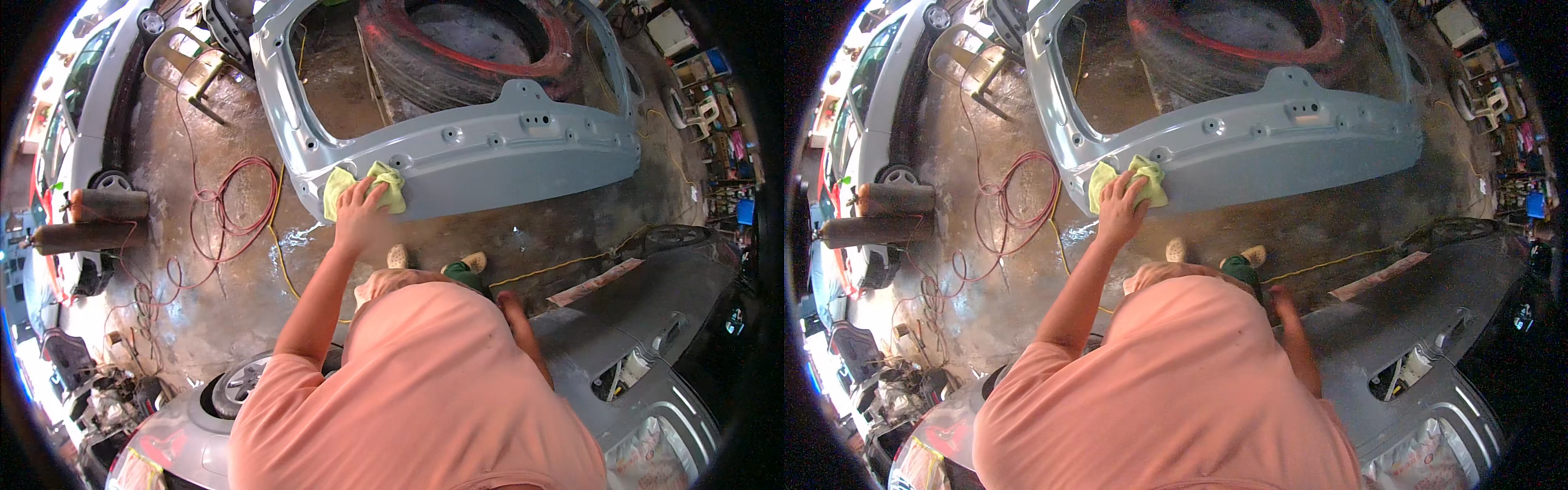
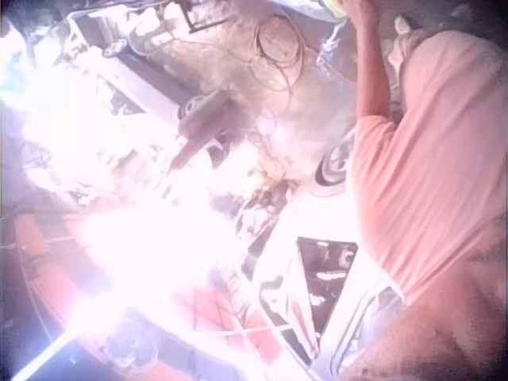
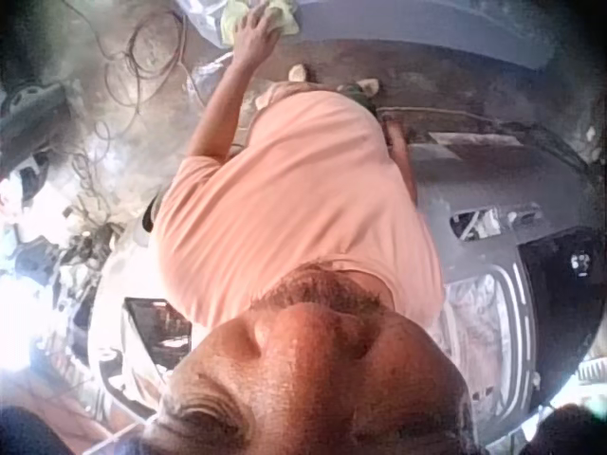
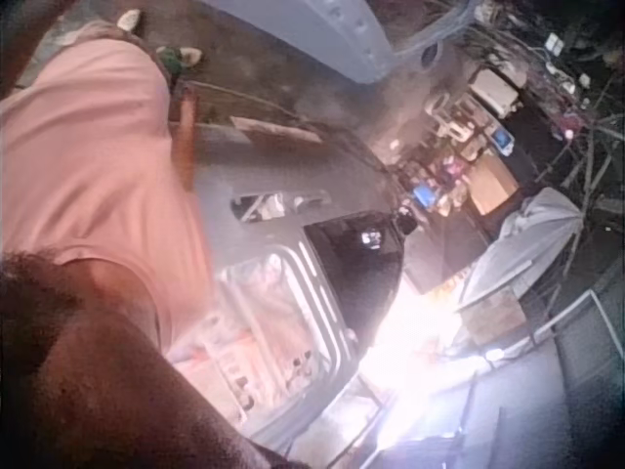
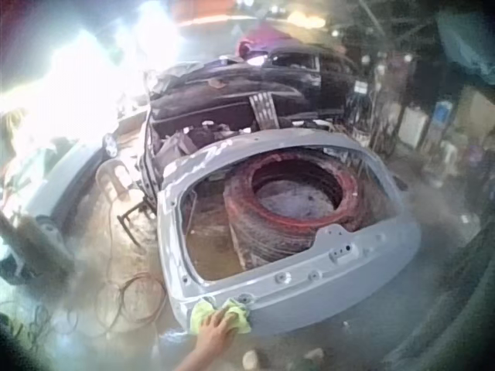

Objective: The person scrubs a large metal car part with a sanding block and wipes it with a cloth. They repeatedly dip the cloth into a bucket of water and continue cleaning the surface of the part in a garage setting.

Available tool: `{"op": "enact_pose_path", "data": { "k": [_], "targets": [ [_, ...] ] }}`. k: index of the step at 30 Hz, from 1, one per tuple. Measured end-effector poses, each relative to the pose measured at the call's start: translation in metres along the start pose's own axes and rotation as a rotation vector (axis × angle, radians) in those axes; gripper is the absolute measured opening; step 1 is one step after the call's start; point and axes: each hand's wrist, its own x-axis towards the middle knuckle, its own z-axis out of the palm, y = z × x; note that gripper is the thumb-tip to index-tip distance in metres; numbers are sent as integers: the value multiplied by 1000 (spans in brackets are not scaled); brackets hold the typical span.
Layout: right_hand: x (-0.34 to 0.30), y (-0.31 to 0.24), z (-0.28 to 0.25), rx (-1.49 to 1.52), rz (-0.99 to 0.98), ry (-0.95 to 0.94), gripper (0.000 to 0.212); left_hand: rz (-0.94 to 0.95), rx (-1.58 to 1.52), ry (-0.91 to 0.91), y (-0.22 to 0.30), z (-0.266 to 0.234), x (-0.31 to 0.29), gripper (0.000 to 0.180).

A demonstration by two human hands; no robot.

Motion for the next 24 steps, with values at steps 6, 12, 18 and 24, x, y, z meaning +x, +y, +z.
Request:
{"op": "enact_pose_path", "data": {
  "k": [6, 12, 18, 24],
  "targets": [
    [-13, 55, 20, -1223, -335, 168, 32, -287, -117, 145, -33, 10, -54, 62],
    [-95, 1, 52, -455, -91, 103, 31, -474, -247, 310, -30, 47, -84, 68],
    [-110, -39, 72, -265, -129, 167, 28, -597, -406, 352, -23, 42, -96, 64],
    [-77, 28, 69, -425, -238, 144, 28, -688, -580, 192, -37, 41, -115, 60]
  ]
}}
